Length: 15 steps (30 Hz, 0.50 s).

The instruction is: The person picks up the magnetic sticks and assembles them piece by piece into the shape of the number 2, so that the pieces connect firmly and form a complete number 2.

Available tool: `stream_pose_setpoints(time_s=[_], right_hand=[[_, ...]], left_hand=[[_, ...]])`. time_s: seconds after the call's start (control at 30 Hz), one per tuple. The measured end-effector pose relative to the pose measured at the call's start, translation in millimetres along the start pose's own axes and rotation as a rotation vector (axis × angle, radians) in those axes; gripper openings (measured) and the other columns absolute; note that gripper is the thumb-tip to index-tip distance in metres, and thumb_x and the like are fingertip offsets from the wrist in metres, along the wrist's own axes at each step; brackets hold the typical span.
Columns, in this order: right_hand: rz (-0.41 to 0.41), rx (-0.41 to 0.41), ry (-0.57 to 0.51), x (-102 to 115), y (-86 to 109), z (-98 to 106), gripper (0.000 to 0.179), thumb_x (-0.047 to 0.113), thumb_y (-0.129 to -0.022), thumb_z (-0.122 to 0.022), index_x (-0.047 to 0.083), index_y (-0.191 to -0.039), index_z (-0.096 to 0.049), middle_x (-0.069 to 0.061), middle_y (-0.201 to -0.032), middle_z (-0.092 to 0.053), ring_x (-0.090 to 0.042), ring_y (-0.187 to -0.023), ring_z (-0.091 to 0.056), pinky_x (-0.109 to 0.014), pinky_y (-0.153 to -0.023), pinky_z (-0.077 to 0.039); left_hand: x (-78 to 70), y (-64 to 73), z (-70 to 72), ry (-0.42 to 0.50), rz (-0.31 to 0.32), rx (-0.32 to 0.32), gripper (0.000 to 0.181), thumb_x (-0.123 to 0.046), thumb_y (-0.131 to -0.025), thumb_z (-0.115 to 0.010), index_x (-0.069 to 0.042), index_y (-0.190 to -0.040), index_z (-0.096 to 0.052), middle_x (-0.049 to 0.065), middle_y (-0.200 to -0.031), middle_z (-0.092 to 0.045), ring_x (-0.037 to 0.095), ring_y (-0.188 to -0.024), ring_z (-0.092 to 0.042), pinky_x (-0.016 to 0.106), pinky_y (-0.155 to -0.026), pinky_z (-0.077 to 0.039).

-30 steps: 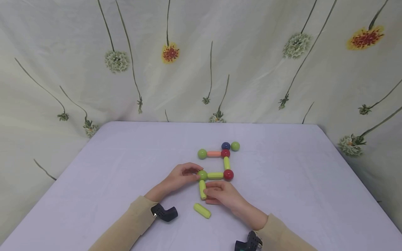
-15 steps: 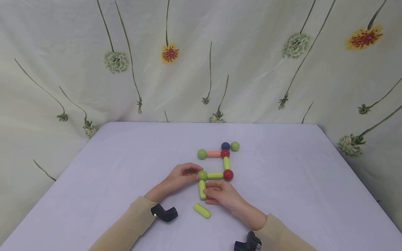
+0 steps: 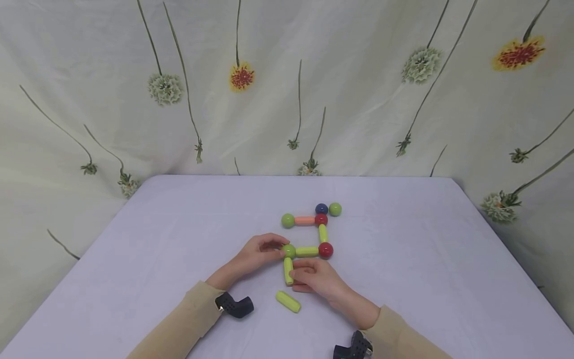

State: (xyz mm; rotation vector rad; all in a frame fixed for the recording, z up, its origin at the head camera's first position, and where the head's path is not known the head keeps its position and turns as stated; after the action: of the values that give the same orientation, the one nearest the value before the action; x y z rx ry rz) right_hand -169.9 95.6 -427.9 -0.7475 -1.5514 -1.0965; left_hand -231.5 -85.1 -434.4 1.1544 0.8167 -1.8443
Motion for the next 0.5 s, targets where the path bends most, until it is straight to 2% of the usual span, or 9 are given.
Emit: stream_pose_setpoints(time_s=[0.3,0.5], right_hand=[[0.002,0.008,-0.008,1.2,0.9,-1.0,0.047,0.010,-0.091,-0.061,-0.015,-0.127,-0.044,-0.016,-0.102,-0.066,-0.024,-0.090,-0.067,-0.034,-0.077,-0.053],[0.007,0.015,-0.010,1.2,0.6,-0.7,0.049,0.010,-0.091,-0.062,-0.016,-0.127,-0.043,-0.015,-0.103,-0.066,-0.025,-0.091,-0.067,-0.034,-0.077,-0.053]], left_hand=[[1.7,-0.5,0.0,-0.010,0.002,-0.001,0.027,-0.019,-0.087,-0.066,-0.009,-0.112,-0.066,0.000,-0.106,-0.063,0.015,-0.098,-0.056,0.026,-0.083,-0.047],[1.7,-0.4,-0.2,-0.001,-0.006,0.000,0.027,-0.017,-0.087,-0.065,-0.006,-0.112,-0.065,0.003,-0.107,-0.063,0.016,-0.099,-0.057,0.025,-0.083,-0.047]])
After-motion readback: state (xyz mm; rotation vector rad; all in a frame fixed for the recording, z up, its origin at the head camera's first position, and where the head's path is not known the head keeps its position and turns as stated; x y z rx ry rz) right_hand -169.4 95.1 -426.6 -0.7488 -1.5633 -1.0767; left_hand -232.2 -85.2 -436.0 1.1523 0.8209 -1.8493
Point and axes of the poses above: each hand's wrist, its own y-axis away from the middle knuckle, its own z-axis out of the back of the hand, x = y × z, the point moved 3 cm from there along -y, towards the middle knuckle
